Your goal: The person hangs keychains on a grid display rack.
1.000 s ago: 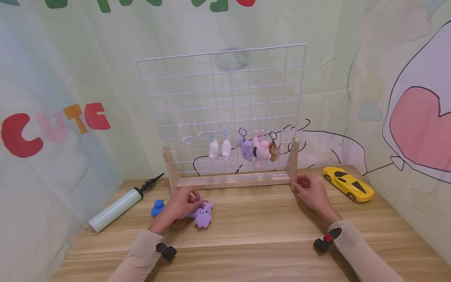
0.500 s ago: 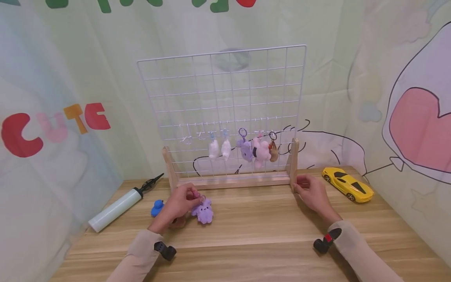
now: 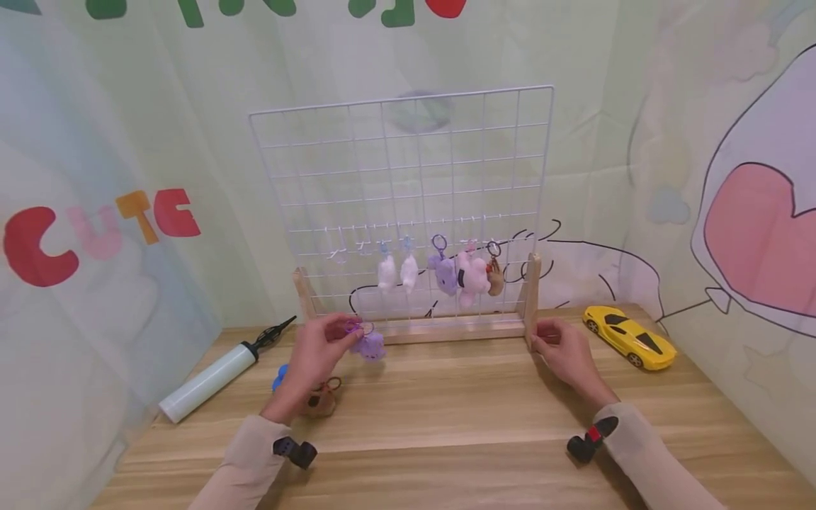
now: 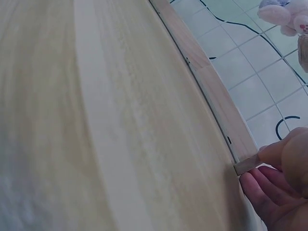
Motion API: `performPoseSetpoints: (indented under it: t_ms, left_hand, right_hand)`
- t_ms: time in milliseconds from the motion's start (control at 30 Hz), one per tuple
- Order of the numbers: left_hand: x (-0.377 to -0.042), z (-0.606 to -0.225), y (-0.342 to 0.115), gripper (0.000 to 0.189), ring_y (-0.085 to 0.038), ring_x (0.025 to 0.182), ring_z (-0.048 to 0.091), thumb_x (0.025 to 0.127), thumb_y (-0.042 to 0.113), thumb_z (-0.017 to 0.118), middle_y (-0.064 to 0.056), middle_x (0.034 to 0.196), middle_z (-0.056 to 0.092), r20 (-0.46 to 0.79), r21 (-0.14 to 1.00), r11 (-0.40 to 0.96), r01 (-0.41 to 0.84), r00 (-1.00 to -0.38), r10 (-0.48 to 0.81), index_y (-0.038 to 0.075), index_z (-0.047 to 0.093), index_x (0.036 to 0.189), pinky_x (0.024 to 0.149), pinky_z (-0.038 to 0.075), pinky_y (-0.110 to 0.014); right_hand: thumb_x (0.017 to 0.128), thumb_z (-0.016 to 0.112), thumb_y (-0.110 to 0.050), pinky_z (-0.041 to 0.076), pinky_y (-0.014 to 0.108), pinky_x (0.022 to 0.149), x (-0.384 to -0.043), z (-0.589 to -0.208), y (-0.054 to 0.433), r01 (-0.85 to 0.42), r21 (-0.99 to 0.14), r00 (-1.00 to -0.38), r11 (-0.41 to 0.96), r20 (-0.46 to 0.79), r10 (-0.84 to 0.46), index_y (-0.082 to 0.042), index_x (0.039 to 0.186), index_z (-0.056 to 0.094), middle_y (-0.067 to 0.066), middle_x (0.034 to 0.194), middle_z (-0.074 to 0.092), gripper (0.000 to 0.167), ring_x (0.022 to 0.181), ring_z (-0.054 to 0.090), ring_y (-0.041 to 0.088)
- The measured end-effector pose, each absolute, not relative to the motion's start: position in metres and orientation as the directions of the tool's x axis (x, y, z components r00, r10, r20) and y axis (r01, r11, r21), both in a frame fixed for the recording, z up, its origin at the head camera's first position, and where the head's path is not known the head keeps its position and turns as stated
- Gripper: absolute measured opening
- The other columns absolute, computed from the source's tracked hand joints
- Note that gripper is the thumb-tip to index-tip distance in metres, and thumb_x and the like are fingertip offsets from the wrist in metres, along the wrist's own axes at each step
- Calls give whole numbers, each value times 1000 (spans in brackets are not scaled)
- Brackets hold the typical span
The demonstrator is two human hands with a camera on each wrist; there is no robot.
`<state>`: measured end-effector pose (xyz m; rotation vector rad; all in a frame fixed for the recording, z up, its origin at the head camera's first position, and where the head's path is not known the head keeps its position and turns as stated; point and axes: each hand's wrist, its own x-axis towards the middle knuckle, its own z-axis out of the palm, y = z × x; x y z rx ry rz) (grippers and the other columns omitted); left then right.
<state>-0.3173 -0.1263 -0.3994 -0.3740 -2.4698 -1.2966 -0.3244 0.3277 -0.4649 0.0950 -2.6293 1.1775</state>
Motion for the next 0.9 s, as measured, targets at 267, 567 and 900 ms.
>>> performPoseSetpoints:
  t_ms: [267, 567, 900]
  left_hand:
    - [-314, -368, -120, 13, -25, 96, 82, 102, 17, 77, -11, 104, 84, 540, 771, 409, 489, -842, -11, 7, 80, 110, 83, 67, -25]
    - [-314, -342, -103, 15, -24, 101, 79, 103, 19, 77, -11, 108, 81, 617, 765, 335, 550, -776, -134, 6, 78, 111, 86, 63, -19]
    - [-322, -342, -85, 15, -22, 96, 79, 104, 16, 75, -15, 109, 78, 537, 838, 68, 541, -797, -278, 4, 75, 113, 87, 66, -24]
  right_hand:
    - [106, 72, -19, 60, 61, 105, -323, -465, 328, -149, -725, -967, 672, 249, 54, 3, 139, 64, 29, 133, 71, 40, 124, 70, 48]
    - [107, 71, -19, 61, 60, 104, -322, -463, 328, -135, -735, -970, 664, 235, 64, 4, 139, 64, 30, 133, 71, 40, 125, 69, 49]
    - [106, 71, -17, 61, 60, 104, -322, -463, 325, -136, -737, -971, 662, 233, 60, 4, 139, 64, 30, 133, 71, 39, 124, 70, 49]
